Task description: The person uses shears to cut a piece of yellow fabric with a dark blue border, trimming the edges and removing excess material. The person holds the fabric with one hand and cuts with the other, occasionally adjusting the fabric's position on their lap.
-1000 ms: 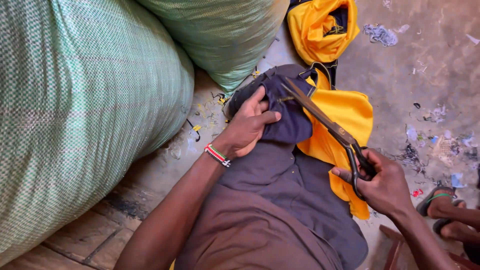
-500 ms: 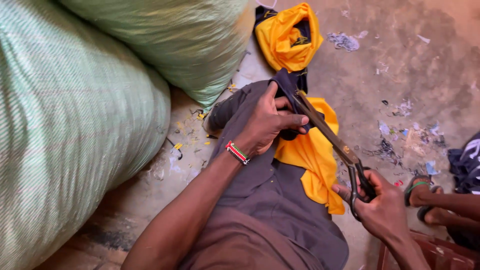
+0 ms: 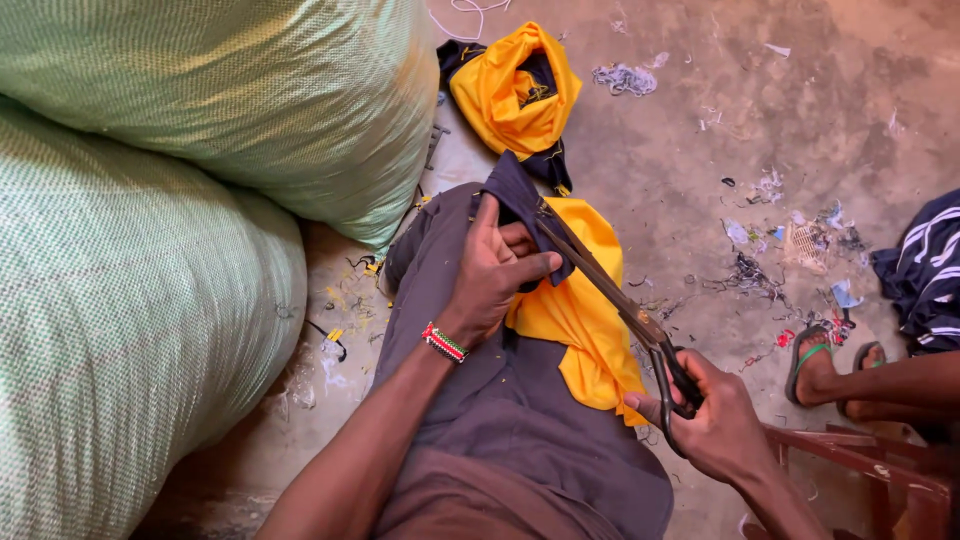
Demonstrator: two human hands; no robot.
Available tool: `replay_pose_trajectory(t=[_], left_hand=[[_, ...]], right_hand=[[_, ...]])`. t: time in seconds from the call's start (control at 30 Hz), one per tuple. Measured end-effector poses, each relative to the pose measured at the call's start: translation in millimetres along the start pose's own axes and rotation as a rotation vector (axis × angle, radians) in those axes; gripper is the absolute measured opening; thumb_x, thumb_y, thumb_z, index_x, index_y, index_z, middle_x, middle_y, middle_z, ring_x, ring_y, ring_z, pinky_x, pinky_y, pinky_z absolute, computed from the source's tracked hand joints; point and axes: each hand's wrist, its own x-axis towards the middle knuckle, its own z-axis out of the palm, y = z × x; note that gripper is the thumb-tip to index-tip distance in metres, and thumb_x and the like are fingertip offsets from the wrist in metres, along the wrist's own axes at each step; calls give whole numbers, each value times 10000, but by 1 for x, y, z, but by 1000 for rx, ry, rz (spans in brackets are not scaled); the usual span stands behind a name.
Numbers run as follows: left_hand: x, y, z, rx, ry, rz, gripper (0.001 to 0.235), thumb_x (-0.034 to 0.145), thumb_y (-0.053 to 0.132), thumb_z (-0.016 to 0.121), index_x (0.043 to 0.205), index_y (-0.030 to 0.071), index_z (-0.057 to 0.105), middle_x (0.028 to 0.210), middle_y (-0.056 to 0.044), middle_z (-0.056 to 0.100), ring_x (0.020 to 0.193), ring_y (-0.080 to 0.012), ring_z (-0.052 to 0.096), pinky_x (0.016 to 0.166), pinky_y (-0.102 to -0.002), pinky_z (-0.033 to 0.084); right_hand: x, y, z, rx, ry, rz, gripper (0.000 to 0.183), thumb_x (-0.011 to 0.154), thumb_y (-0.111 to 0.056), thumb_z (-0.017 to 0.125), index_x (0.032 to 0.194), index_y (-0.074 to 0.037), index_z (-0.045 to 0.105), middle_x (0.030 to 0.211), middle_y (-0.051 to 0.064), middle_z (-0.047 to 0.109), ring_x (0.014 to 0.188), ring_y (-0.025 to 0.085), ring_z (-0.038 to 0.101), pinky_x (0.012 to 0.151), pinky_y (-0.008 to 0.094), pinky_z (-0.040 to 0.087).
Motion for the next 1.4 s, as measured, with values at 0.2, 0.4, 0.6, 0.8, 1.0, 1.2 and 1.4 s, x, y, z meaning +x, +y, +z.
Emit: replay_pose_trajectory(t=[0.2, 0.4, 0.6, 0.8, 1.0, 1.2, 1.4], left_hand=[[2, -15, -7, -40, -58, 35, 808, 852, -131, 717, 1521, 42, 298, 1173, -207, 676, 968, -243, 720, 865, -306, 619], [1, -24, -7, -8, -103, -20, 781, 831, -157, 691, 1492, 56, 335, 1146, -180, 678, 955, -220, 714, 852, -274, 607], [-2, -21, -10, 6, -133, -23, 807, 820, -97, 749, 1499, 57, 342, 1143, -145, 695, 982, -202, 710, 892, -273, 590], [-7, -13, -9, 30, -147, -31, 819, 835, -143, 701, 1535, 55, 324, 1180, -151, 675, 994, -206, 698, 888, -285, 588], [-7, -16, -14, 23, -151, -12, 827, 824, -132, 707, 1536, 42, 326, 1089, -144, 701, 837, -151, 699, 761, -217, 582], [-11, -9, -11, 83, -200, -68, 732, 833, -111, 699, 1464, -1, 344, 1126, -147, 670, 897, -166, 686, 794, -231, 577], [-15, -11, -13, 22, -207, -54, 765, 831, -119, 695, 1486, 11, 321, 1116, -139, 671, 913, -181, 688, 813, -247, 576]], right_hand=[[-3, 6, 6, -3, 5, -50, 444, 655, -267, 957, 734, -37, 586, 560, 21, 502, 499, 151, 446, 492, 302, 385], [3, 2, 14, -3, -7, -42, 454, 648, -275, 951, 751, -51, 571, 567, 19, 515, 490, 150, 461, 493, 300, 401], [10, -9, 16, -1, -24, -139, 501, 593, -264, 983, 700, -64, 537, 526, -4, 473, 456, 135, 448, 466, 288, 405], [12, -4, 16, 112, -65, -29, 502, 546, -186, 1041, 616, -34, 567, 514, 14, 471, 483, 142, 416, 496, 287, 362], [12, -3, 20, 27, -77, -39, 479, 618, -267, 1003, 659, -45, 581, 542, 11, 483, 510, 145, 410, 501, 305, 344], [11, -10, 26, -33, -10, -100, 570, 542, -353, 1025, 654, -71, 542, 516, -9, 468, 475, 133, 423, 489, 288, 396], [8, -13, 31, 60, -24, -62, 514, 563, -304, 1021, 617, -43, 581, 521, 1, 473, 498, 135, 385, 502, 285, 342]])
